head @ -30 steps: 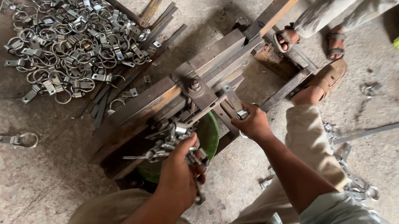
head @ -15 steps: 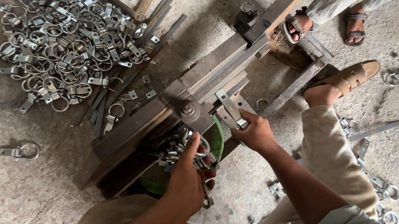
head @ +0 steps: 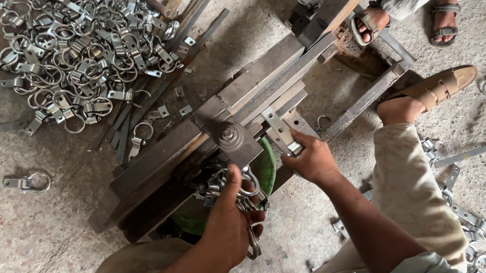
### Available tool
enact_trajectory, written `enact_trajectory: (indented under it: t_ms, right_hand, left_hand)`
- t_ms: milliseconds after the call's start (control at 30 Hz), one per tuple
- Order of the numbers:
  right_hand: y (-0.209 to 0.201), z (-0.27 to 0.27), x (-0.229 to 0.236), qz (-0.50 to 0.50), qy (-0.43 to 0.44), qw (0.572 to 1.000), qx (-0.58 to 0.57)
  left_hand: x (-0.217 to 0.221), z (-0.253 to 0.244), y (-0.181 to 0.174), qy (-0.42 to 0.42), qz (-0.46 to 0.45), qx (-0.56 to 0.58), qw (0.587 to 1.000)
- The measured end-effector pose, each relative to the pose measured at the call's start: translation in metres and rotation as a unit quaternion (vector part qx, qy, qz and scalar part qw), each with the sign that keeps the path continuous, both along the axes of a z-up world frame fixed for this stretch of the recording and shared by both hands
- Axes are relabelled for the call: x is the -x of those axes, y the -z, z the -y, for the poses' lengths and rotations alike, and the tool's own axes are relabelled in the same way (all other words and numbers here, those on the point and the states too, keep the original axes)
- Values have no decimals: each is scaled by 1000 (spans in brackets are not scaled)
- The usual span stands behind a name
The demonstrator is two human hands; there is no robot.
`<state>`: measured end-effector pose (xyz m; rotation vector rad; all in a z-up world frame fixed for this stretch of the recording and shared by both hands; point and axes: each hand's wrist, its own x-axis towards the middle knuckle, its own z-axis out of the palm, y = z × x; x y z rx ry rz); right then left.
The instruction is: The person operates a manual lever press machine to process metal hardware components. They pick up individual metal pieces from a pile on the floor, place them into the press, and pull a long lever to activate the machine. The processed items are dropped into a green bucket positioned beneath the press.
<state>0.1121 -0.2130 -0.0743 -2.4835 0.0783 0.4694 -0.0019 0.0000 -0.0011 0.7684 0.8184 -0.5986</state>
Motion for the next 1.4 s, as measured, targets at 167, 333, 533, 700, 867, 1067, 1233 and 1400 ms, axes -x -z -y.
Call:
enact_trajectory:
  t_ms: [167, 333, 533, 700, 867, 1067, 1233, 1400]
  right_hand:
    - [1, -15, 8, 4, -80, 996, 24]
    - [13, -26, 24, 101, -97, 989, -39]
    - [9, -30, 25, 103, -100, 984, -103]
    - [10, -32, 29, 117, -96, 985, -78]
    - [1, -31, 28, 116, -106, 984, -83]
    - [-9, -35, 28, 33, -95, 994, -41]
    - [8, -13, 22, 104, -137, 985, -26]
    - [30, 1, 24, 43, -37, 997, -44]
  left_hand:
    - [-3, -1, -3, 12, -6, -24, 1000]
    - [-3, -6, -2, 46, -10, -32, 998]
    - [-5, -12, -2, 72, -21, -50, 996]
    - [-7, -13, -2, 60, -8, -34, 998]
    - [-9, -15, -7, 60, -6, -26, 998]
    - [-16, -20, -19, 19, 26, -42, 999]
    - [-12, -18, -16, 29, 37, -50, 998]
    - [-13, -17, -5, 38, 34, -67, 996]
